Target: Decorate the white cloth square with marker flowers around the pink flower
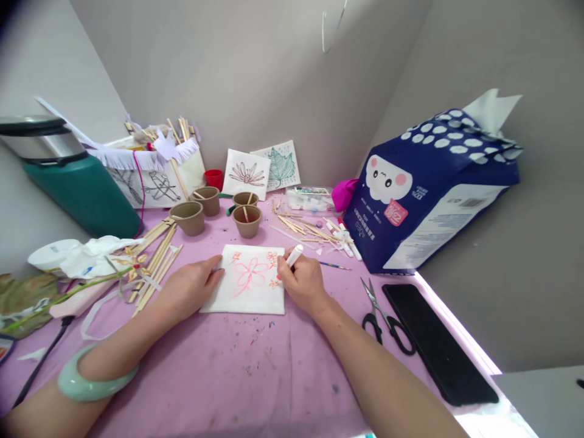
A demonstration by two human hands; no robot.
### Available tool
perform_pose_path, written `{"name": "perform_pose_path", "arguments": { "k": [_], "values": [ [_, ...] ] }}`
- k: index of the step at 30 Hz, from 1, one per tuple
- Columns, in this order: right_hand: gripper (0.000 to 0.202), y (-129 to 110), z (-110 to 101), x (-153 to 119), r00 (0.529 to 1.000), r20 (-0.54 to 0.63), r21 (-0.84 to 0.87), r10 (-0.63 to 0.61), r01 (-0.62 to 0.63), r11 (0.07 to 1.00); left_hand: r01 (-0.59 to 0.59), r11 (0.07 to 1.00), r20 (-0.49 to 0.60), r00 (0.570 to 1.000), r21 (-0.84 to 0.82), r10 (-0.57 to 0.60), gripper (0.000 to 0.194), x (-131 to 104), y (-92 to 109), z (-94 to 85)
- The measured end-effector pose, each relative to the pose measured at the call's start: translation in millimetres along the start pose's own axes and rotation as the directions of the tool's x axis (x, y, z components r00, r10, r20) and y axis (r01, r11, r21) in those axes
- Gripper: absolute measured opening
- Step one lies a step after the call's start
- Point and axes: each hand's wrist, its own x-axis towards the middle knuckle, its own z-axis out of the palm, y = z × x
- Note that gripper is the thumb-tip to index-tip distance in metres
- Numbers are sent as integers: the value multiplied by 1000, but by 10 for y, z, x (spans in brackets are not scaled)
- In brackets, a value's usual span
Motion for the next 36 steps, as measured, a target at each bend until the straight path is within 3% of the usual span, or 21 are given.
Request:
{"name": "perform_pose_path", "arguments": {
  "k": [36],
  "values": [
    [32,-20,41,-21,996,62,10,-61,60,998,10,1000,-1,1000,-7,-10,33,-3,-4,-9]
  ]
}}
